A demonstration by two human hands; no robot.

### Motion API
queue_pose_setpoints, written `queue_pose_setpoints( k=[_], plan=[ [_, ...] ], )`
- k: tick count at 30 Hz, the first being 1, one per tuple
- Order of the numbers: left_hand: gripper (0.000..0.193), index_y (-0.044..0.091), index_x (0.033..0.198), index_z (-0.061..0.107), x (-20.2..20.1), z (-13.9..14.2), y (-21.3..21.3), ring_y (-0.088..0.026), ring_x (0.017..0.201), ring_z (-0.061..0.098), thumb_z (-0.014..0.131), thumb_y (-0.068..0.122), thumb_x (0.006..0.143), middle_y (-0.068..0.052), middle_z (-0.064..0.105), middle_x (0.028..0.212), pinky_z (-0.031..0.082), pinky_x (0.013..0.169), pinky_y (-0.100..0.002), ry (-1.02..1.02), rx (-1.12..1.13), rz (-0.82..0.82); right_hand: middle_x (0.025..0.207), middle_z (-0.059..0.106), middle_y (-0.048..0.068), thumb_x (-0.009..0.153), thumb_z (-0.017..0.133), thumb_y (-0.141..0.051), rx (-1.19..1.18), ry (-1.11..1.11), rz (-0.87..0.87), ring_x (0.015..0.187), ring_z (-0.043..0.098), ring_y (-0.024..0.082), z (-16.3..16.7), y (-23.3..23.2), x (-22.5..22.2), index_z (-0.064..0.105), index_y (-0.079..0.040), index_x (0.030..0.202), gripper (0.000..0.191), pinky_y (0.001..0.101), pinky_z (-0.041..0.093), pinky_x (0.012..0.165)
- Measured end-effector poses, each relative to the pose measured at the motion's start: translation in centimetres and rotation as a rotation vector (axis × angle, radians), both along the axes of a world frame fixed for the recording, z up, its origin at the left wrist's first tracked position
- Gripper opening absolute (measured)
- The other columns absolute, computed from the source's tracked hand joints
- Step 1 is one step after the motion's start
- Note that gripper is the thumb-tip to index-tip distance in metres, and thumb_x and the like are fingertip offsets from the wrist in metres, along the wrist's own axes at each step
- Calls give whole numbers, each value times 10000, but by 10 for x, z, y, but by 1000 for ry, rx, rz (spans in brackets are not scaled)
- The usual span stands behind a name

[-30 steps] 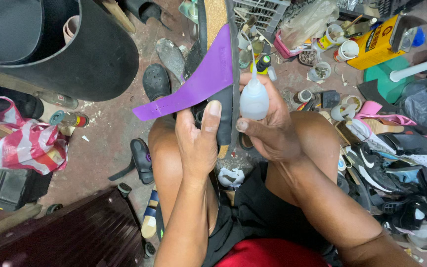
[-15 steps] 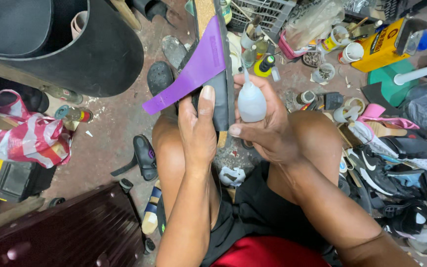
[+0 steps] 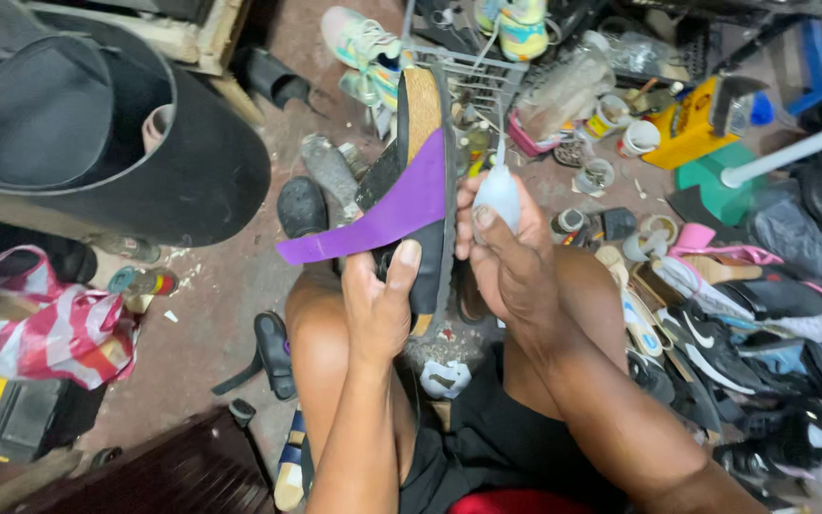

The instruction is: The person sits on the floor and repairs a purple-strapped sandal. They hold the sandal on their lap, squeeze glue from a plastic bottle along the sole and strap edges, press the strap and sole together, then dip a stick into a jar and apply liquid along the sandal edges.

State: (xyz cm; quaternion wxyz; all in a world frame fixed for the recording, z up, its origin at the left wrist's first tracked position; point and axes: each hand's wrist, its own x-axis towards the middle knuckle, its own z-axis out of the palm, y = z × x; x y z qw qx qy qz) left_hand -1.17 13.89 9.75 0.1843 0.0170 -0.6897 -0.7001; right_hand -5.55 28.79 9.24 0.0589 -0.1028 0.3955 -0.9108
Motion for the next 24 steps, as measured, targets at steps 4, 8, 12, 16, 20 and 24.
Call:
queue_pose_setpoints(
  k=[4,8,12,16,20,24],
  plan=[
    [486,-15,1242,626,5,-3,5,-158,1055,577,671,342,915,-65,641,1155,468,956,-320,1,-28,-138,1011,604,76,985,761,-143,-34,41,-68,873,608,148,-3,16,-7,538,-3,1298,410,287,492,773],
    [490,-2,1175,680,6,-1,8,-161,937,536,695,392,884,-59,612,1044,464,871,-304,-48,-132,-179,1021,592,31,926,774,-137,-77,-16,-74,893,613,120,0,23,-8,491,-40,1262,451,289,514,787],
    [523,-10,1201,637,5,6,9,-159,977,544,696,389,868,-62,611,1050,466,912,-313,-33,-87,-229,991,593,39,884,766,-135,-24,-15,-98,841,605,108,4,28,-7,500,-30,1265,476,256,491,707],
    [566,-21,1256,611,5,12,10,-165,1053,596,688,388,873,-76,653,1138,483,989,-320,-13,-58,-273,1010,586,34,887,780,-140,-47,8,-86,896,607,104,2,31,-7,502,-14,1248,473,260,507,790],
    [581,-33,1286,589,1,23,11,-176,1081,608,727,351,873,-85,658,1163,501,1003,-342,22,-122,-245,950,604,46,890,779,-199,-36,-27,-67,785,609,119,-2,34,-10,509,-32,1253,482,255,484,658],
    [819,-23,1430,500,9,46,1,-274,1163,640,823,306,754,-137,642,1267,501,1019,-381,118,-383,-82,982,634,48,921,772,-309,-93,-85,-97,762,617,117,-2,43,-16,540,-46,1281,502,250,484,621]
  ],
)
